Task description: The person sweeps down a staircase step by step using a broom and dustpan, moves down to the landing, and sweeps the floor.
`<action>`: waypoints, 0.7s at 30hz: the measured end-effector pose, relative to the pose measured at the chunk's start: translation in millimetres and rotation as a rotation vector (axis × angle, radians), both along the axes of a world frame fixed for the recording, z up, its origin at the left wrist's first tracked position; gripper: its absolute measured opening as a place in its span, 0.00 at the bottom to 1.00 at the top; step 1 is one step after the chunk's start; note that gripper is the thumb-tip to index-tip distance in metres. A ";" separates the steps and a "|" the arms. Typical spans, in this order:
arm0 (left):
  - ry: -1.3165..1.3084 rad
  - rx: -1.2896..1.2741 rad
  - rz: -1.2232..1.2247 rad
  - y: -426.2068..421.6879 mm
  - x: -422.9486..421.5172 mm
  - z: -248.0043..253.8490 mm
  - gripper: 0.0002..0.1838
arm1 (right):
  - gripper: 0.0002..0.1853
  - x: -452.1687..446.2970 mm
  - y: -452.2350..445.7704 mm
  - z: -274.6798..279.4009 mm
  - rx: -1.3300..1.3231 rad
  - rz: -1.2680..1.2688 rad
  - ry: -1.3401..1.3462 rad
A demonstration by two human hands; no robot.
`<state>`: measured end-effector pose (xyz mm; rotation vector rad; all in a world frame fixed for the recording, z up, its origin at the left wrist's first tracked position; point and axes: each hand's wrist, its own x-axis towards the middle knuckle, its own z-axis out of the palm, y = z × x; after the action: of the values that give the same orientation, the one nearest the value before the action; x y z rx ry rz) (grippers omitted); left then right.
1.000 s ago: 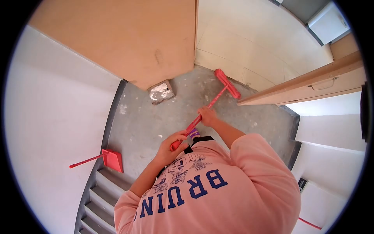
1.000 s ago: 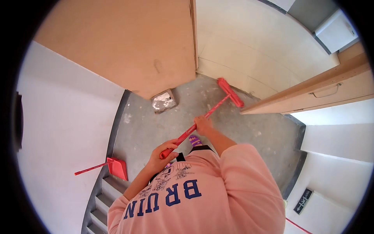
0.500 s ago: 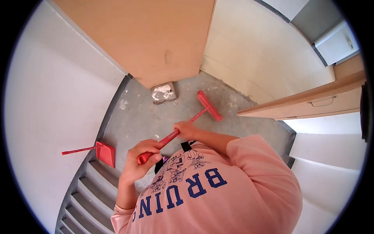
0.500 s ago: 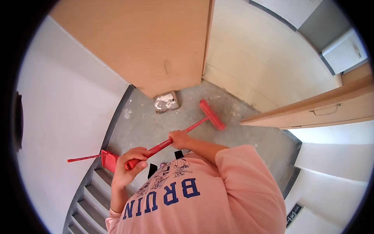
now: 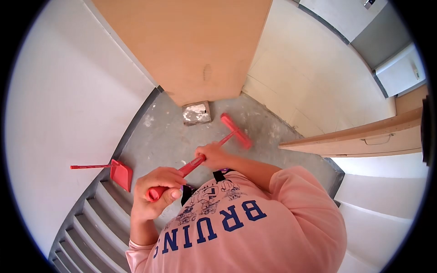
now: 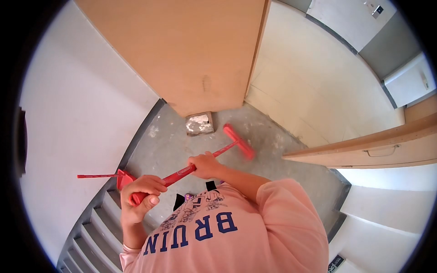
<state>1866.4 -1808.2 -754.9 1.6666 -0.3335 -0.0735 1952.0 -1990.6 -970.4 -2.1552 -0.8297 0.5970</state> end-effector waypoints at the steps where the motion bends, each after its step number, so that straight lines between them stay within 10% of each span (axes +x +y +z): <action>1: 0.019 -0.022 0.013 -2.0 0.7 -4.2 0.06 | 0.06 4.3 -4.7 -2.4 -0.034 -0.016 -0.015; 11: 0.355 -0.219 0.085 -45.8 10.5 -139.9 0.08 | 0.05 46.6 -69.7 -121.5 -0.387 -0.207 -0.281; 21: 0.432 -0.135 0.301 -30.3 -39.0 -141.2 0.06 | 0.05 19.2 -36.1 -134.3 -0.349 -0.039 -0.119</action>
<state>1827.4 -1838.5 -896.0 1.5032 0.2343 -0.1780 1971.2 -2026.7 -1104.6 -2.5386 -0.7902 0.6359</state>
